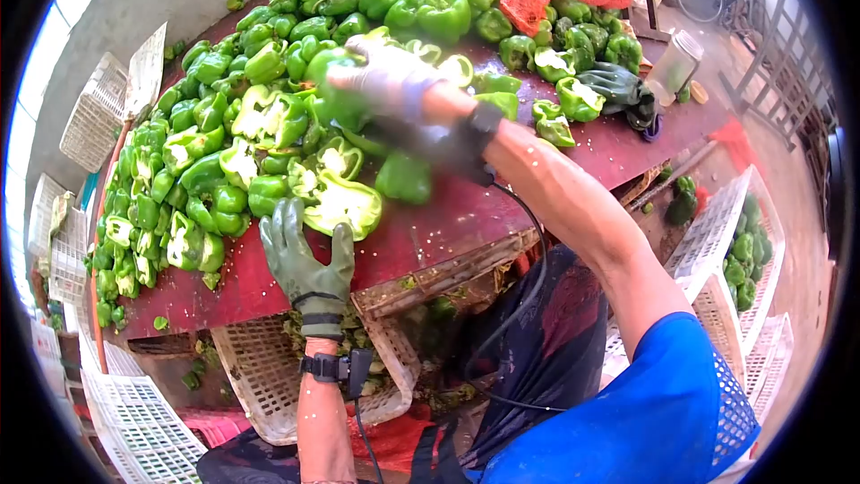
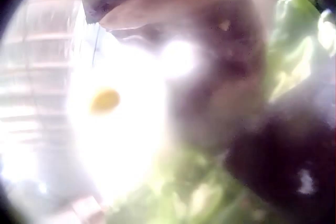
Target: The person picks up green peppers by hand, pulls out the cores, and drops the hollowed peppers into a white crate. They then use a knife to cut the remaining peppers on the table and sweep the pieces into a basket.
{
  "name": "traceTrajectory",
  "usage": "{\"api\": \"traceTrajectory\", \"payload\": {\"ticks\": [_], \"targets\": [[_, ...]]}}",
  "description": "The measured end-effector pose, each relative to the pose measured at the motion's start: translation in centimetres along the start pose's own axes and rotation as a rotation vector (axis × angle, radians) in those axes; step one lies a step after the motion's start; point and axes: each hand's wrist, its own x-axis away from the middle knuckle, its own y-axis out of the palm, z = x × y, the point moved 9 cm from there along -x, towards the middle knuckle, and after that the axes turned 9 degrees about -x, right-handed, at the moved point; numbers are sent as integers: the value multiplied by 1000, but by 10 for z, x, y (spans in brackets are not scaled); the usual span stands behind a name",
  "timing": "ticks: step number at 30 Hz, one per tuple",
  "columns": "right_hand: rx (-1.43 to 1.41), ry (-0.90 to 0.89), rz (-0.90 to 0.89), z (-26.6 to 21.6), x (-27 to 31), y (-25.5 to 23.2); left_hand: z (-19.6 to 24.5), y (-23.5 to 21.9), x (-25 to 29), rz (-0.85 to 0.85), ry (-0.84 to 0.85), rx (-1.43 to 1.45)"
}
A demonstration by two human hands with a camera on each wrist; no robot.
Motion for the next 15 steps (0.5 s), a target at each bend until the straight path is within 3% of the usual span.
{"api": "traceTrajectory", "payload": {"ticks": [3,4,6,9,12,15], "targets": [[294,-121,-89,-28,15,-3,-2,-2,-2,36,-1,-6],[480,-68,-90,-33,28,-12,-4,-2,-1,46,-3,-2],[813,-49,-158,-8,51,-23,-5,-1,0,55,-2,-2],[844,42,-171,15,79,-34,-3,-2,0,48,-4,-14],[712,223,-215,35,83,-38,-2,-4,1,66,8,-34],[785,316,-210,47,83,-44,-4,-4,2,43,-13,-25]]}}
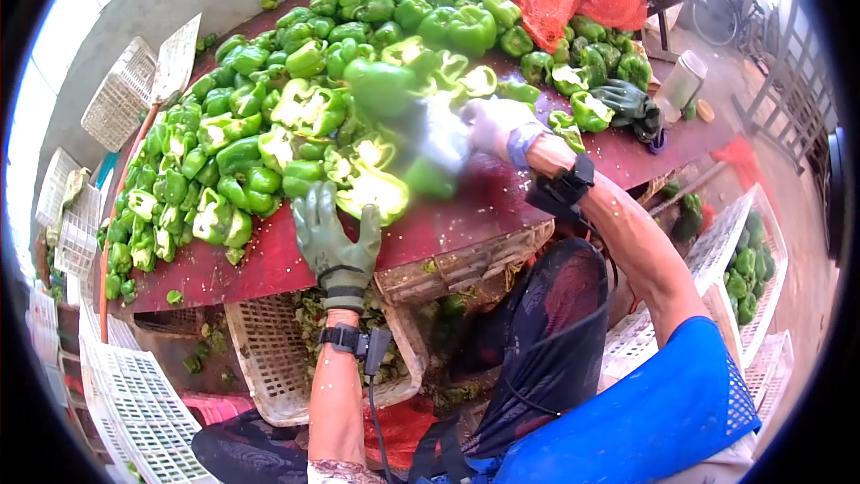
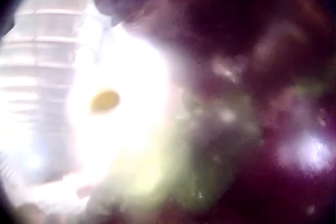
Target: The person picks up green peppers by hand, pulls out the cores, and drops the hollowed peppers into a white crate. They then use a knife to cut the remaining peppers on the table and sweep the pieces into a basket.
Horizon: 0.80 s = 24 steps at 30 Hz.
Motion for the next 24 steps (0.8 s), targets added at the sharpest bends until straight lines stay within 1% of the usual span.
{"api": "traceTrajectory", "payload": {"ticks": [1,2,4,6,7,8,10,13,15,16,17,19,20,21,22,24], "targets": [[-4,19,18,2,5,-7,0,-1,0,12,2,5],[9,34,-20,-4,23,-18,-1,-1,-1,12,-5,4],[-49,-56,86,2,40,-29,-1,1,0,2,-22,-1],[-268,-64,51,18,48,-37,-2,1,1,1,-26,-5],[-436,-35,-51,30,51,-32,-2,0,1,-7,-32,-7],[-519,-15,-24,49,48,-27,-1,-1,0,-11,-40,-7],[-766,54,-177,84,43,-9,-2,-2,-1,-20,-63,-12],[-890,108,-85,103,45,-35,0,-1,0,-13,-71,-7],[-1163,-16,1,86,44,-81,2,-3,-2,-27,-62,-12],[-1272,-101,127,93,27,-96,2,-4,0,-20,-50,-20],[-1283,-56,71,96,16,-113,2,-3,1,-11,-37,-25],[-1408,16,96,41,49,-119,4,0,-1,-4,9,-27],[-1176,-118,-67,63,27,-94,4,0,-1,3,3,-28],[-1478,43,118,85,14,-73,5,-1,-3,9,11,-25],[-1632,197,151,100,13,-66,5,-1,-2,2,20,-28],[-1371,176,338,115,-3,-68,6,4,-1,4,31,-23]]}}
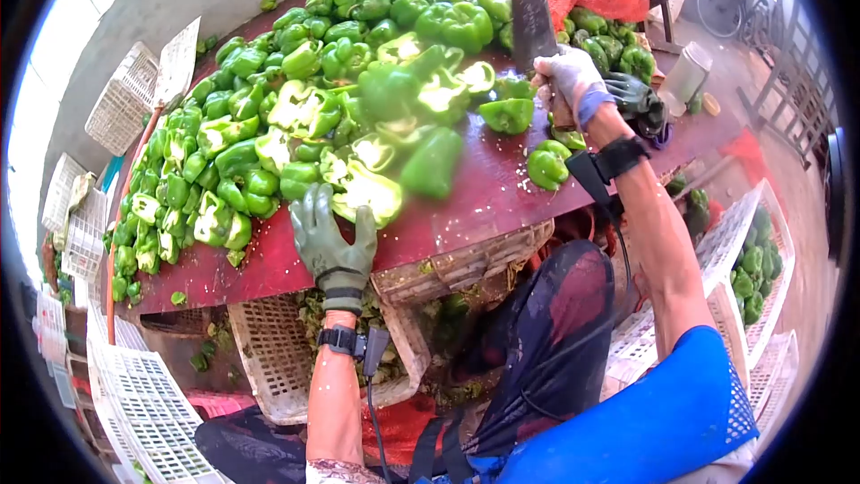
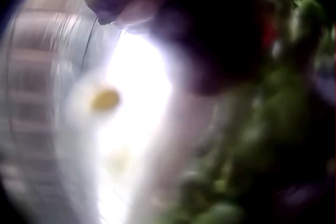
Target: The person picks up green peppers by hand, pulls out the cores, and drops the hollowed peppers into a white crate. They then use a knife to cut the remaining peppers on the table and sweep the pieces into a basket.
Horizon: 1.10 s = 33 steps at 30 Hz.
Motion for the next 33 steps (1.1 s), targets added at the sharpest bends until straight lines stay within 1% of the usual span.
{"api": "traceTrajectory", "payload": {"ticks": [1,3,5,6,7,8,9,10,11,12,14,16,17,18,20,22,23,24,27,28,30,31,33], "targets": [[246,-131,79,-17,-5,-1,0,1,-1,8,2,1],[659,-178,5,-26,-58,1,-2,1,2,7,9,-29],[1155,-324,-37,-32,-67,27,2,-6,3,27,4,-36],[1442,-448,-28,-31,-64,49,4,-11,1,46,2,-32],[1466,-345,-134,-22,-64,69,6,-14,1,47,15,-20],[1428,-295,-100,-18,-55,76,8,-16,-2,60,30,-26],[1446,-347,-223,-3,-53,89,10,-17,1,57,45,-30],[1619,-469,-404,6,-30,107,13,-18,3,55,66,-31],[1351,-468,-381,-11,-3,112,13,-17,4,38,56,-43],[1280,-309,-256,-3,-9,109,14,-18,4,48,71,-17],[1425,-397,-343,12,1,124,16,-18,7,49,115,26],[1318,-473,-337,17,13,140,18,-15,8,37,116,17],[1327,-505,-305,13,29,141,20,-16,9,29,114,4],[1268,-497,-287,15,28,142,20,-17,9,24,108,-9],[1314,-446,-292,4,37,135,18,-18,10,8,102,-35],[1259,-468,-205,-9,22,113,17,-18,12,18,93,-48],[1081,-369,-159,-25,25,94,15,-17,13,33,78,-17],[981,-377,-47,-48,29,78,12,-15,15,40,74,-14],[307,-365,-53,-104,56,43,15,-16,14,42,80,-15],[305,-384,-65,-121,72,34,14,-16,14,57,87,-10],[140,-371,-63,-96,78,2,15,-17,14,90,101,11],[114,-398,81,-80,89,-19,16,-19,13,78,97,10],[348,-289,283,-41,105,-56,16,-21,10,88,99,11]]}}
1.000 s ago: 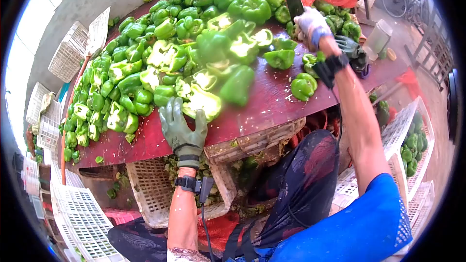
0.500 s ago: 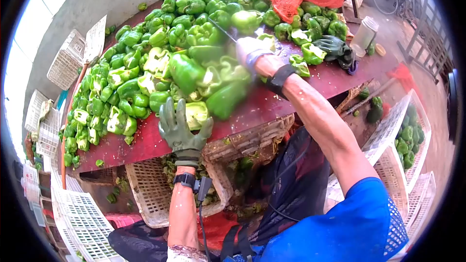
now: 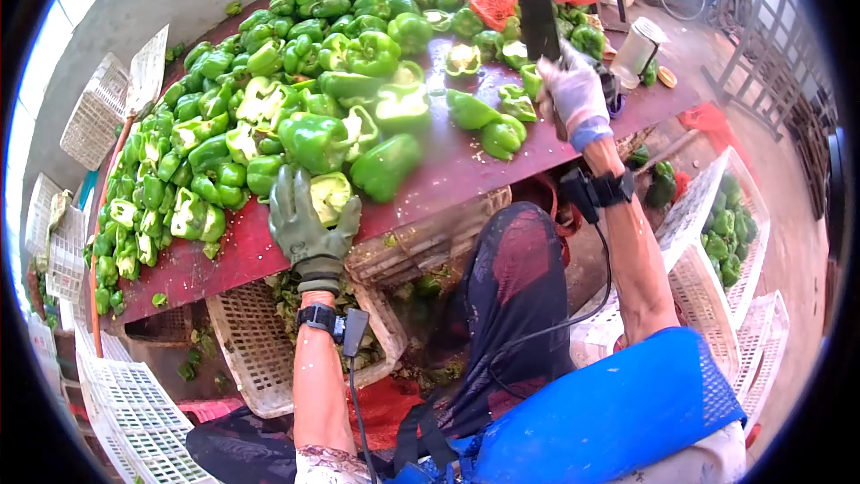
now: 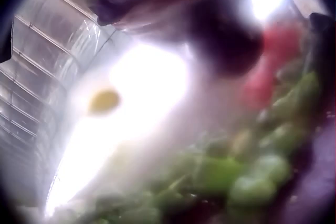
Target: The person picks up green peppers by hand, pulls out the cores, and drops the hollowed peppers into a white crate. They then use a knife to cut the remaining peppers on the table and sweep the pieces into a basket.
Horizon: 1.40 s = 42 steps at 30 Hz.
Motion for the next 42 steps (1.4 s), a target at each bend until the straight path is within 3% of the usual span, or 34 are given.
{"api": "traceTrajectory", "payload": {"ticks": [1,3,5,9,11,13,15,16,17,22,25,26,28,30,32,35,36,38,40,41,42], "targets": [[-103,143,-69,15,17,-3,0,1,2,-6,6,-2],[-67,189,-186,36,33,-3,2,0,3,20,21,-11],[-275,350,-305,32,70,4,2,-1,3,17,15,-18],[51,481,-521,24,103,34,2,0,2,-2,3,16],[324,414,-596,14,98,48,4,-1,1,21,16,37],[356,355,-526,42,65,52,3,2,3,17,22,30],[426,155,-471,47,30,51,1,2,1,17,18,15],[295,252,-415,39,30,45,3,1,1,13,15,7],[91,217,-376,40,20,48,3,1,2,7,12,-4],[-70,209,-299,-29,25,62,2,4,3,4,10,1],[340,-128,-307,-17,-4,96,3,2,1,-10,-5,16],[465,-335,-282,-20,-9,109,2,2,2,-12,-5,20],[422,-281,-306,7,-29,131,0,4,2,-15,2,24],[355,-373,-286,4,-41,139,-1,5,1,-8,13,34],[227,-534,-241,-20,-51,145,-2,7,1,-33,-5,51],[95,-432,-124,-68,-62,143,-3,9,0,-59,-19,50],[164,-492,-45,-70,-67,147,-4,10,0,-78,-30,32],[894,-505,-253,17,-124,217,-4,11,1,-91,-32,51],[989,-374,-462,44,-127,236,-4,12,0,-125,-44,71],[718,-245,-566,24,-103,225,-5,11,-1,-100,-38,71],[797,-262,-641,35,-107,224,-6,12,0,-75,-44,72]]}}
